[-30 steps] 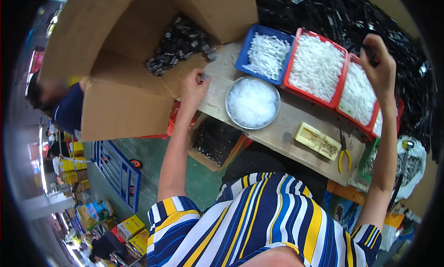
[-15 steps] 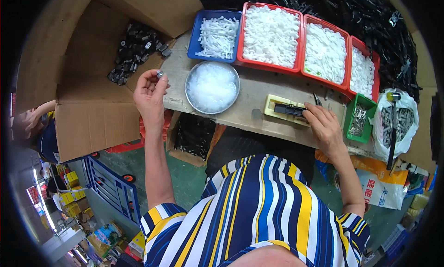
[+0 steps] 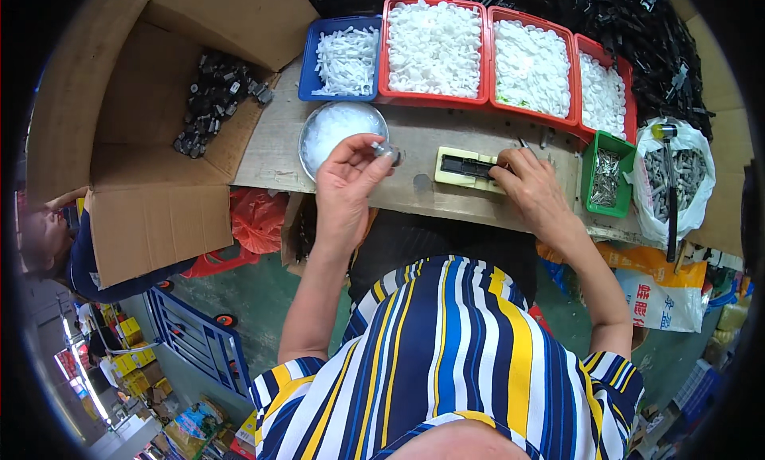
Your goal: The person assembles small lock mechanisms at a workbench. They pick up a black lock body and a white plastic component, insert the plastic piece into the lock body, and use a hammer to tap it into place. They then use pliers to adjust the internal parts of the lock. The process is repeated for multiple units, with finished locks being placed into a cardboard box.
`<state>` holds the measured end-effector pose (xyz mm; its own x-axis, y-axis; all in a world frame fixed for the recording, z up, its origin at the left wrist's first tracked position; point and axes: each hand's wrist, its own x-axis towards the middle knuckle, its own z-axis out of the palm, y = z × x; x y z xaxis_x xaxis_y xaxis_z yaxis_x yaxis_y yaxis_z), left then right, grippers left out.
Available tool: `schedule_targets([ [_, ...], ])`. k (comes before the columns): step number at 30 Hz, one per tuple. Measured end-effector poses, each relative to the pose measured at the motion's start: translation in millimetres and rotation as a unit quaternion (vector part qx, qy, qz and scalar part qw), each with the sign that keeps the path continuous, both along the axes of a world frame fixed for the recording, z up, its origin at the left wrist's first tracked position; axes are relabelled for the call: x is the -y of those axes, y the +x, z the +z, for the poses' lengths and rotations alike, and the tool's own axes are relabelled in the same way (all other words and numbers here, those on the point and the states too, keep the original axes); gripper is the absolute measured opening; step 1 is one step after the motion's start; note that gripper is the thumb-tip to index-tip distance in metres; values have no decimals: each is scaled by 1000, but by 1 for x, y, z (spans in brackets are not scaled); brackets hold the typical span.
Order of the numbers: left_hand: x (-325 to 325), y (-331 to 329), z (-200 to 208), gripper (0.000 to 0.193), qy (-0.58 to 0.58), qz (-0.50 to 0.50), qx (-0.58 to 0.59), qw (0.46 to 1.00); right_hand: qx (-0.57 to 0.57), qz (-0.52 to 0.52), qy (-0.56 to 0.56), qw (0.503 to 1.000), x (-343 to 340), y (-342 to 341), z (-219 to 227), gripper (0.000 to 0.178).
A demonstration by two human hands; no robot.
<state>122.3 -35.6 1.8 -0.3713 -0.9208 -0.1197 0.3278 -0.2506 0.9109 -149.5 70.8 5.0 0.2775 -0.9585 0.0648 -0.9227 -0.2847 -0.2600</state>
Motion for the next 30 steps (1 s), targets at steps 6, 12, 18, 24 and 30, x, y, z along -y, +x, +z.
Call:
schedule_targets([
  [6,-6,-11,-8,26,123,-78,-128,981,-9,-12,33,999,3,3,8,21],
  [12,-12,-21,-10,27,174,-136,-157,963,142,-20,-30,989,8,20,28,30],
  [18,-13,-37,3,37,-143,-135,173,965,270,-15,-69,960,19,39,39,35],
  [24,-16,-53,10,54,-410,-89,310,853,227,4,-81,970,24,34,21,34],
  [30,-12,-53,5,56,-378,-102,310,866,178,-18,-88,980,24,30,10,31],
])
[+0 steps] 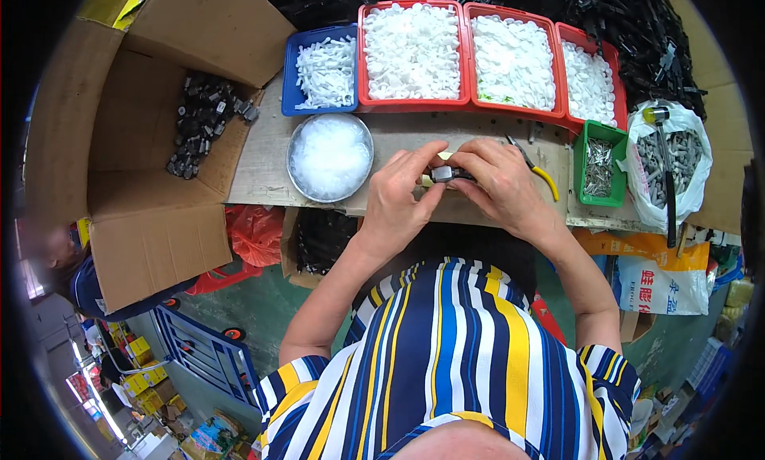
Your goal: The person assembles small lock mechanisms at a workbench. They pick up a black lock body and a white plastic component, insert the plastic piece into the lock body, and use a hammer to tap it into place. They then use pliers to adjust the internal parts of the lock. The process is repeated for multiple units, with finished locks being placed into a cardboard box.
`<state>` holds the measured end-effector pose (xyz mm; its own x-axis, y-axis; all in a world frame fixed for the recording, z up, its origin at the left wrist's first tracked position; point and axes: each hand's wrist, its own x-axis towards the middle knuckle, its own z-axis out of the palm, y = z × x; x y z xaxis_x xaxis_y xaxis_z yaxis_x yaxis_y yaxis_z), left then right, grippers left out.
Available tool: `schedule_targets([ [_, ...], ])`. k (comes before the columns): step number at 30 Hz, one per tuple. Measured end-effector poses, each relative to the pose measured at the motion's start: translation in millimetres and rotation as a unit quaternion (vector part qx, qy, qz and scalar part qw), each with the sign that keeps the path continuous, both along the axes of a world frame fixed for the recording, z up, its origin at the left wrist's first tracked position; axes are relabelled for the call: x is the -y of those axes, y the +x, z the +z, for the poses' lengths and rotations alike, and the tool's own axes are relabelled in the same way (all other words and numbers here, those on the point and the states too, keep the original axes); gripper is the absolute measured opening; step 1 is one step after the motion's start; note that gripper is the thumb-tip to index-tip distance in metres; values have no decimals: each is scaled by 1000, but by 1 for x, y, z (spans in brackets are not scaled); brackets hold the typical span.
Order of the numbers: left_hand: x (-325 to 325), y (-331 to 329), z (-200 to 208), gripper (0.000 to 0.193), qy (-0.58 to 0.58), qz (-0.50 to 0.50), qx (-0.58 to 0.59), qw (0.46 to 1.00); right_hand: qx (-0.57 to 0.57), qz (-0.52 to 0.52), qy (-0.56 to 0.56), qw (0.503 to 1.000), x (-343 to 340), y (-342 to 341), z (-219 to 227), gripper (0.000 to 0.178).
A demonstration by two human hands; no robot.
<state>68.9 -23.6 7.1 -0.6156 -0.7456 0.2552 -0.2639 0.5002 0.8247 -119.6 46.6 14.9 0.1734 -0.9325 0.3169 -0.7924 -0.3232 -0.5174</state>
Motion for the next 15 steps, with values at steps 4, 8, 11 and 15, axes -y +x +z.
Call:
schedule_targets([
  [4,4,2,-7,53,-10,3,0,1000,19,-5,24,1000,6,-1,-8,28],
  [8,9,5,-8,42,42,21,-4,999,38,-28,43,998,10,-2,-22,23],
  [11,11,4,-18,30,129,25,-9,991,38,-44,56,997,9,-1,-24,20],
  [15,7,-3,-40,20,195,45,-41,979,27,-46,61,997,12,0,-18,17],
])
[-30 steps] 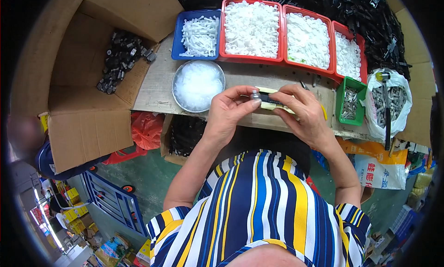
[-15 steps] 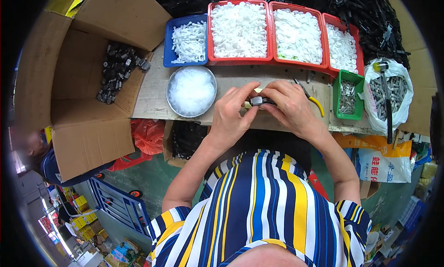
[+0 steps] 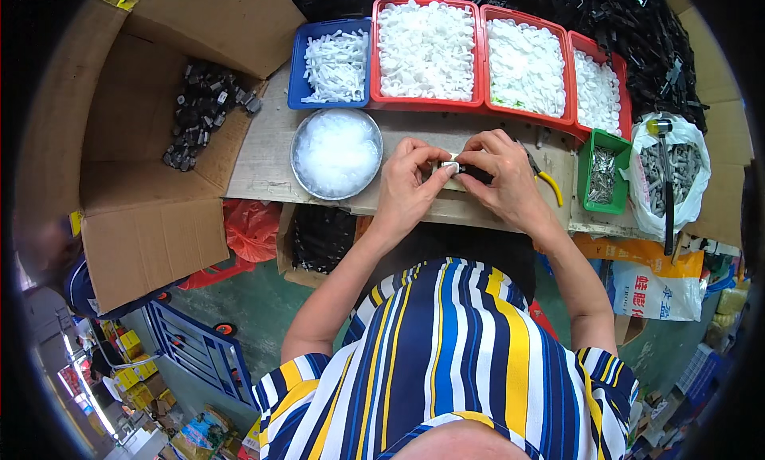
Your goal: The person assembles small lock mechanisms at a workbench. They pick up a black lock body and a white plastic component, insert the plastic piece into the lock body, and use a hammer to tap it into place. They then use pliers to adjust the internal parts of the lock. The process is repeated for multiple units, with finished locks being placed into a cardboard box.
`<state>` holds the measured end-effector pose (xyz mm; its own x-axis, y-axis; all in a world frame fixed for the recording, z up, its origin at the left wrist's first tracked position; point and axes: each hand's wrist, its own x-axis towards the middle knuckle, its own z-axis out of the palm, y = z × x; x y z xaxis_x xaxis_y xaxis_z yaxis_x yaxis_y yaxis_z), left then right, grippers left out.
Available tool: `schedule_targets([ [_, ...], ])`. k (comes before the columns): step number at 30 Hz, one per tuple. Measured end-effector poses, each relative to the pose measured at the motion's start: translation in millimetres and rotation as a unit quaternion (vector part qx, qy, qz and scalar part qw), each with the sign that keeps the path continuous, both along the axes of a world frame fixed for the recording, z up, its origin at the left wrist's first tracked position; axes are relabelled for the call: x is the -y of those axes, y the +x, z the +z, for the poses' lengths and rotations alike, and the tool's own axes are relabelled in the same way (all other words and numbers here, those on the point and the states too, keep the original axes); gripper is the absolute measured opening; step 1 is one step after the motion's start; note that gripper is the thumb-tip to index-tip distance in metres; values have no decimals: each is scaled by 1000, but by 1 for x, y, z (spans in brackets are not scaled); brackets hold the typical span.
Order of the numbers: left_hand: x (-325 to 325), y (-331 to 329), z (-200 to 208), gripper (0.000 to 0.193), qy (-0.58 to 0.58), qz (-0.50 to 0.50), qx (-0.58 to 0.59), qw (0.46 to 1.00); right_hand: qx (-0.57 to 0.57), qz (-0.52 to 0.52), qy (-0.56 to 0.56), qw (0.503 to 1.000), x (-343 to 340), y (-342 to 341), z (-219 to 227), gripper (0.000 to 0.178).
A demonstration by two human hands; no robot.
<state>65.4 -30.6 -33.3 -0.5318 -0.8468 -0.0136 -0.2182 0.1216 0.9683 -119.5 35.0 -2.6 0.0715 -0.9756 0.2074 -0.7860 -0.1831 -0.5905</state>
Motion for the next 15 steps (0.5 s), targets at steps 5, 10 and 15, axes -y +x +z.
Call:
schedule_targets([
  [5,3,-4,-4,17,14,5,-6,1000,-53,33,29,998,10,0,12,19],
  [10,3,-3,-1,16,1,1,6,1000,-7,59,48,997,18,-4,11,16],
  [15,3,-5,3,15,-6,1,23,1000,52,68,46,995,18,-11,0,15],
])
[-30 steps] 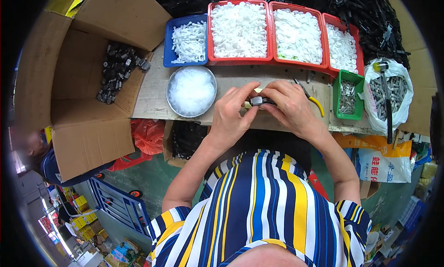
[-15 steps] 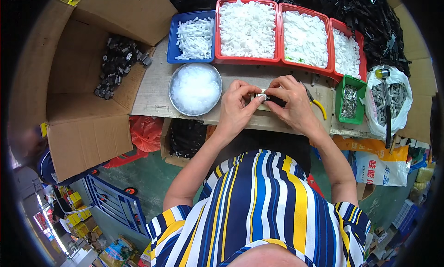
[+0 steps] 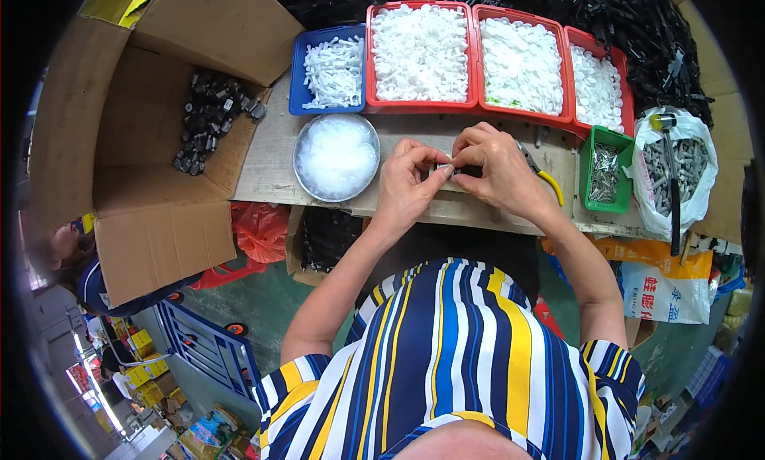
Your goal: The person assembles small lock mechanisms at a workbench. They pick up a black lock body and a white plastic component, insert the plastic piece into the lock body, and use a hammer to tap it into place. They then use pliers to adjust the internal parts of the lock. The process is repeated for multiple units, with finished locks being placed into a cardboard box.
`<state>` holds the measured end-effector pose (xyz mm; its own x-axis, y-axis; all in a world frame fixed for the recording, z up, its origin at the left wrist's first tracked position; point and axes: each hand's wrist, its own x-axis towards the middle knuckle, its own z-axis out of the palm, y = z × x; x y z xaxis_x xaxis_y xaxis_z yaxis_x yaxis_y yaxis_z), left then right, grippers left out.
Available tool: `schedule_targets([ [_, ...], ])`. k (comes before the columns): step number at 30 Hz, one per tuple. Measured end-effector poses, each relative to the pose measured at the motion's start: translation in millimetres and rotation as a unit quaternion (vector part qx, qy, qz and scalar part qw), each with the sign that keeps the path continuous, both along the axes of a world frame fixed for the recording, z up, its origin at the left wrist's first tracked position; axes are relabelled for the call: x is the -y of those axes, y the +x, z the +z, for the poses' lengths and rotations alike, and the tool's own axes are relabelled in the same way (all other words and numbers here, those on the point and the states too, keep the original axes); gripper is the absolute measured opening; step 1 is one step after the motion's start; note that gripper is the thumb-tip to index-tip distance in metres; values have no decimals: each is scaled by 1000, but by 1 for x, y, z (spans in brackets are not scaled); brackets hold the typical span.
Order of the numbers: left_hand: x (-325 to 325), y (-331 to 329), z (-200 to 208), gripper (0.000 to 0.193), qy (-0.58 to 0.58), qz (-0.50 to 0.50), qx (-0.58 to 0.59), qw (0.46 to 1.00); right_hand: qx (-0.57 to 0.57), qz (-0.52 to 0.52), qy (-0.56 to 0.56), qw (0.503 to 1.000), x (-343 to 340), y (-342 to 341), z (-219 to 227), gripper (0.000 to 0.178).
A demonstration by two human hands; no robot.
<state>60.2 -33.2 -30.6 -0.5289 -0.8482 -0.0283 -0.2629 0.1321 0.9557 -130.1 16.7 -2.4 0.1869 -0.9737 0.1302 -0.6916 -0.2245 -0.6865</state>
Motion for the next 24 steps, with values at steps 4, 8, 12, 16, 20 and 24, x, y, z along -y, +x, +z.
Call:
schedule_targets([
  [4,0,0,0,14,7,-1,10,1000,-20,-5,-16,1000,-2,3,3,14],
  [8,2,-3,-7,12,38,0,-9,999,-47,-4,-9,999,-3,5,4,17],
  [12,11,-6,-12,12,114,-13,11,993,-79,-8,-56,995,-9,4,4,24],
  [16,14,-6,-18,12,65,-35,16,997,-33,-71,-85,993,-30,-12,13,24],
  [20,7,-2,-11,12,34,-29,11,999,-52,-253,-112,959,-68,-61,30,18],
  [24,16,-2,19,11,-108,-10,5,994,-160,-390,-45,906,-114,-118,14,15],
])
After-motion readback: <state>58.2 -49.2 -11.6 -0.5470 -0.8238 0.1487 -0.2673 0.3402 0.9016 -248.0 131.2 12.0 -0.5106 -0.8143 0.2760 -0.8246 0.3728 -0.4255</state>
